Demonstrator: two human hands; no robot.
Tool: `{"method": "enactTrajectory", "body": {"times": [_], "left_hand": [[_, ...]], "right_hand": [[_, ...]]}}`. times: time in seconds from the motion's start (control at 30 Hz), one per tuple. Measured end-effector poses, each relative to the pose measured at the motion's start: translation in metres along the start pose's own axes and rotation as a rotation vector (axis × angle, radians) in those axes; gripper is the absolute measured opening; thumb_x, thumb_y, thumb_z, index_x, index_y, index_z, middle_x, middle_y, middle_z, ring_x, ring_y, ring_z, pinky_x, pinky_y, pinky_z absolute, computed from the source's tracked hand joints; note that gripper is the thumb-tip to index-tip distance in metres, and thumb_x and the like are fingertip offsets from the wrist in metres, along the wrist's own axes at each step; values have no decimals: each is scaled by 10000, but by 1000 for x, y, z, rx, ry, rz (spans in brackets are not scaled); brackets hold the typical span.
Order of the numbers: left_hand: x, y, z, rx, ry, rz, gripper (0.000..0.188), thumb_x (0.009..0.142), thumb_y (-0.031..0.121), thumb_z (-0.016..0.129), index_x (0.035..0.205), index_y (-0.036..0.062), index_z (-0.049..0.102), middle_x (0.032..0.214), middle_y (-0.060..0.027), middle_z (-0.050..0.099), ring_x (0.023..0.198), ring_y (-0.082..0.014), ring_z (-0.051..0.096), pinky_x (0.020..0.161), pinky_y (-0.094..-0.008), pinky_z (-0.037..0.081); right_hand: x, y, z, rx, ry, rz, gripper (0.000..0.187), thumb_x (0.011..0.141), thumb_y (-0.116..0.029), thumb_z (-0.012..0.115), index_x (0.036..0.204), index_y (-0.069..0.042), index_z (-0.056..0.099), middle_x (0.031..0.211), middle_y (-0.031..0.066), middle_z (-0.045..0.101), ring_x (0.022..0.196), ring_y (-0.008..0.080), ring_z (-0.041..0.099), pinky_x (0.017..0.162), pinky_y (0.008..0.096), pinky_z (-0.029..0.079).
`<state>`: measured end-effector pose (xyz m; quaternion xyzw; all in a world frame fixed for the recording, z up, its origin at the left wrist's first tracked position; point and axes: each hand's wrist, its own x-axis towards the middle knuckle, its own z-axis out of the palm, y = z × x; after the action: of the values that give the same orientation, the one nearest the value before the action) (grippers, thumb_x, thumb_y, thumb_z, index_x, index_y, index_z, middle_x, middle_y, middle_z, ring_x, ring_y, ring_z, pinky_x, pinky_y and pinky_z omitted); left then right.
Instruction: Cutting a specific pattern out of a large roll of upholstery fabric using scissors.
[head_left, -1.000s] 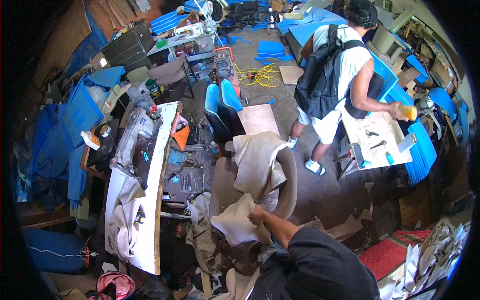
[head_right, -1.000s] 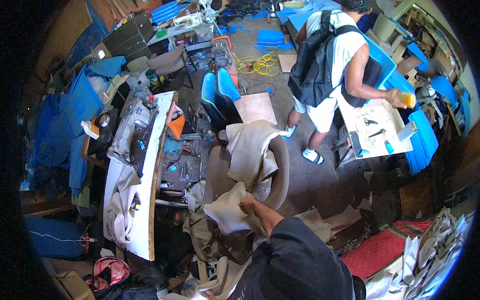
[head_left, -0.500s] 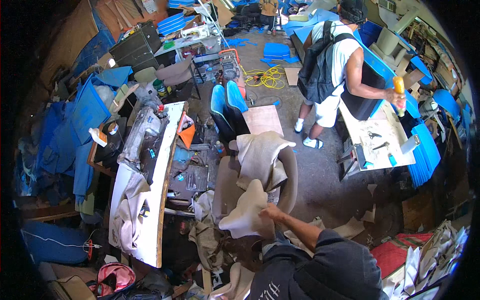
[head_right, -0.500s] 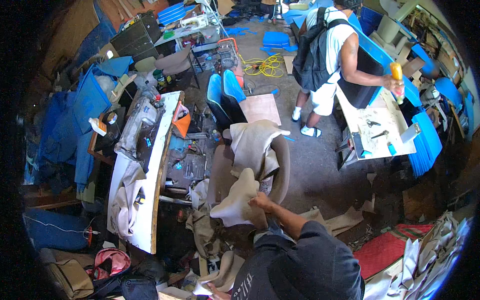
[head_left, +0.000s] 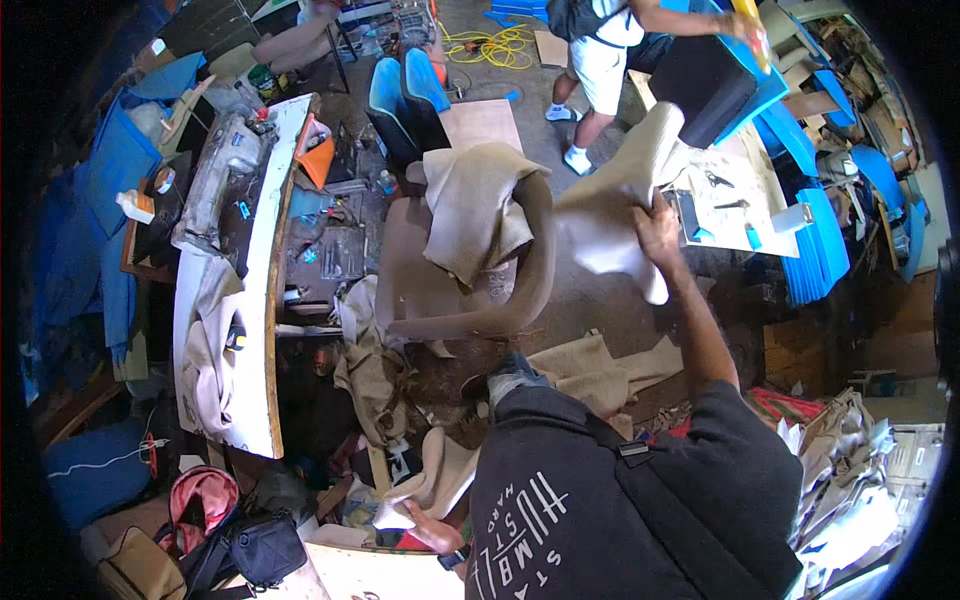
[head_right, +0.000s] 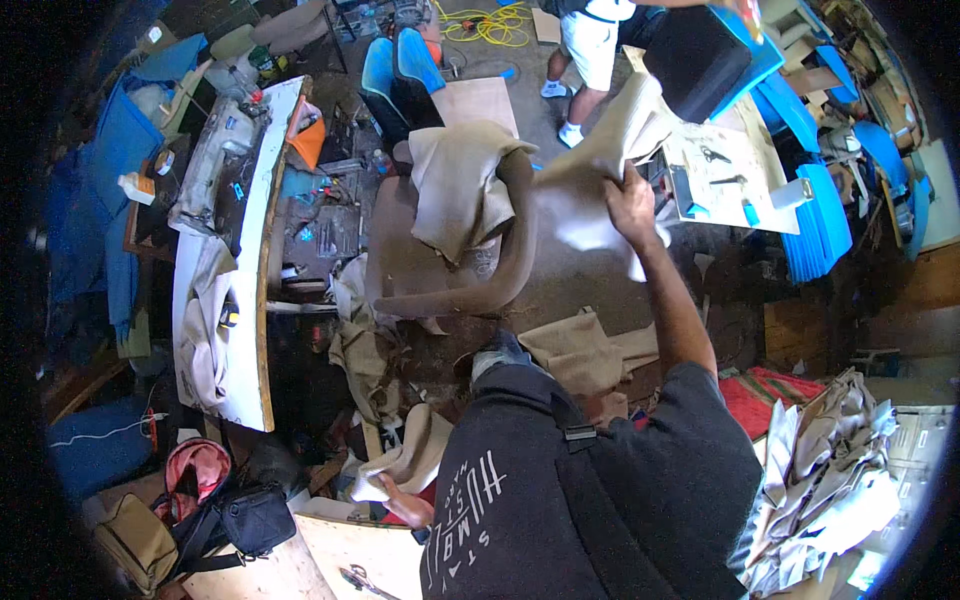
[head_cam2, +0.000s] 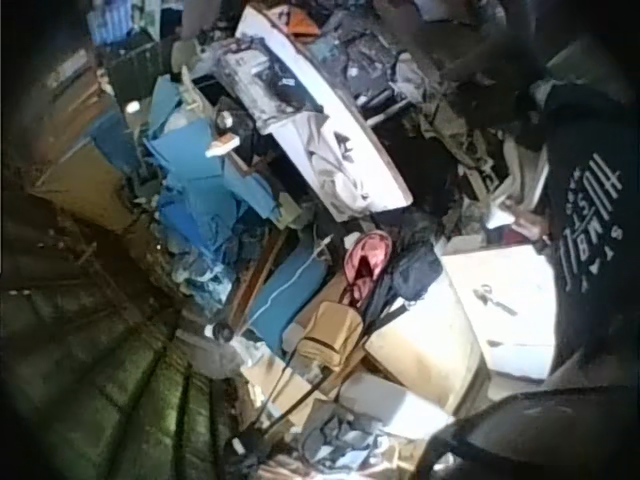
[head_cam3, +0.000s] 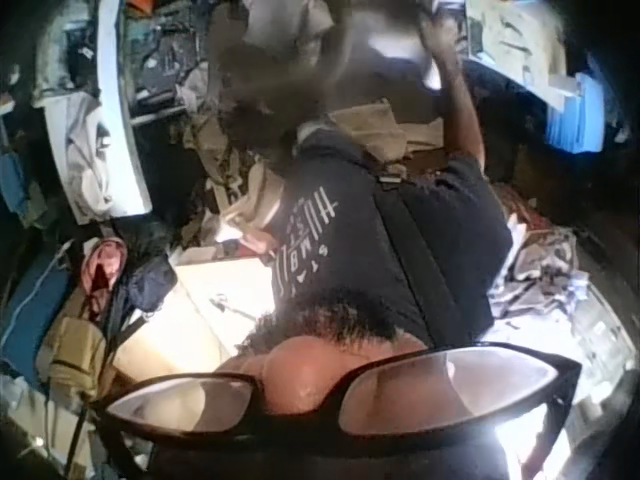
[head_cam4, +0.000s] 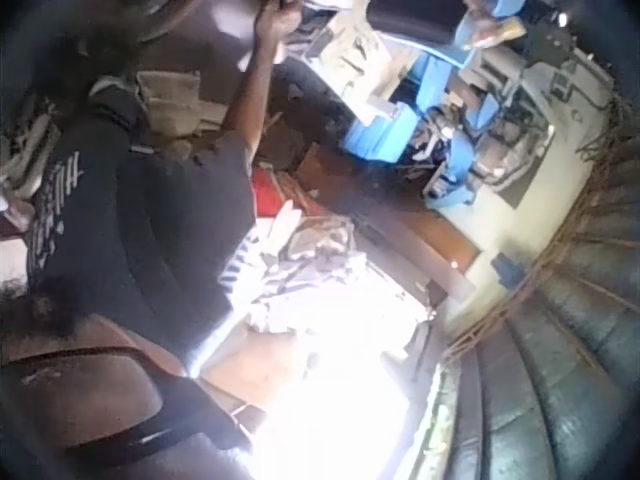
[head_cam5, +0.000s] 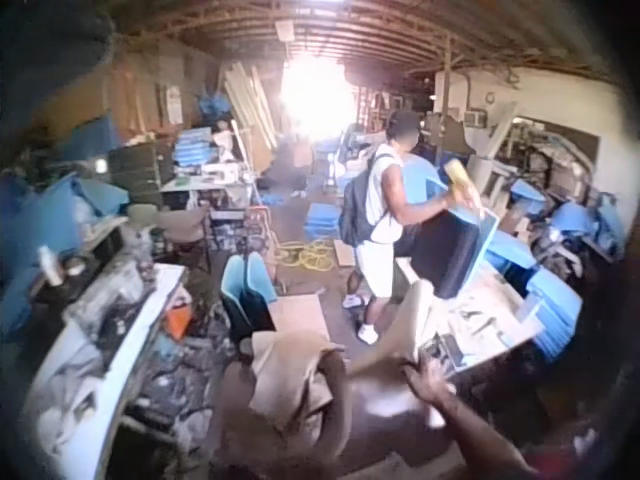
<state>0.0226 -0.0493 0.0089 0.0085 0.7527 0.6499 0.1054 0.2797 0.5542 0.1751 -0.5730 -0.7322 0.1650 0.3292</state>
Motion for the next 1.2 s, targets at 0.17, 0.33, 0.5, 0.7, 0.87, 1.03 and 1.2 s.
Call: {"method": "enactTrajectory", "body": {"times": [0.17,0.33,0.5,0.7,0.87,1.03,1.2], "left_hand": [[-6,0,-4,2,-26,13,484,985,303,575,1298,-66,558,1263,-186,598,1091,-255,554,1000,-417,420],[0,0,14,-30,-96,28,465,986,284,580,1289,-67,562,1252,-183,606,1075,-252,560,988,-415,429],[5,3,22,-43,-79,62,445,987,265,585,1280,-69,567,1242,-180,614,1058,-248,566,976,-414,437],[8,10,36,-67,-49,98,422,989,243,591,1270,-72,573,1229,-176,623,1039,-244,574,962,-412,447],[27,99,99,-7,-186,-70,402,985,250,607,1234,-66,592,1154,-120,644,1013,-205,573,910,-368,455],[54,196,144,12,-455,-143,438,996,234,579,1318,-57,524,1245,-140,599,1129,-222,535,989,-377,421],[75,206,126,-145,-234,229,637,992,347,574,1485,21,338,1402,-182,484,1284,-302,480,1107,-454,344]], "right_hand": [[-21,35,94,-260,78,-386,534,750,-46,586,1275,10,500,706,203,646,794,378,650,736,513,519],[-109,74,238,-517,-564,-384,547,775,-436,740,1196,-93,671,1396,237,495,1291,459,433,1142,581,254],[-131,43,244,-699,-573,-424,468,805,-417,697,1114,-67,672,1465,201,416,1406,409,295,1123,659,194],[-120,6,237,-395,-736,-488,346,762,-329,739,952,-46,676,1104,172,628,1088,370,576,917,534,444],[-220,-153,187,529,-1363,-778,692,739,-373,818,1297,-62,554,1242,186,620,1131,363,610,953,459,497],[-246,-208,175,480,-1503,-428,505,802,-322,793,1175,-22,628,991,158,704,913,322,687,824,365,541],[-166,-205,208,610,-1211,62,512,819,-499,743,1094,-69,705,959,162,730,856,291,712,787,405,552]]}}
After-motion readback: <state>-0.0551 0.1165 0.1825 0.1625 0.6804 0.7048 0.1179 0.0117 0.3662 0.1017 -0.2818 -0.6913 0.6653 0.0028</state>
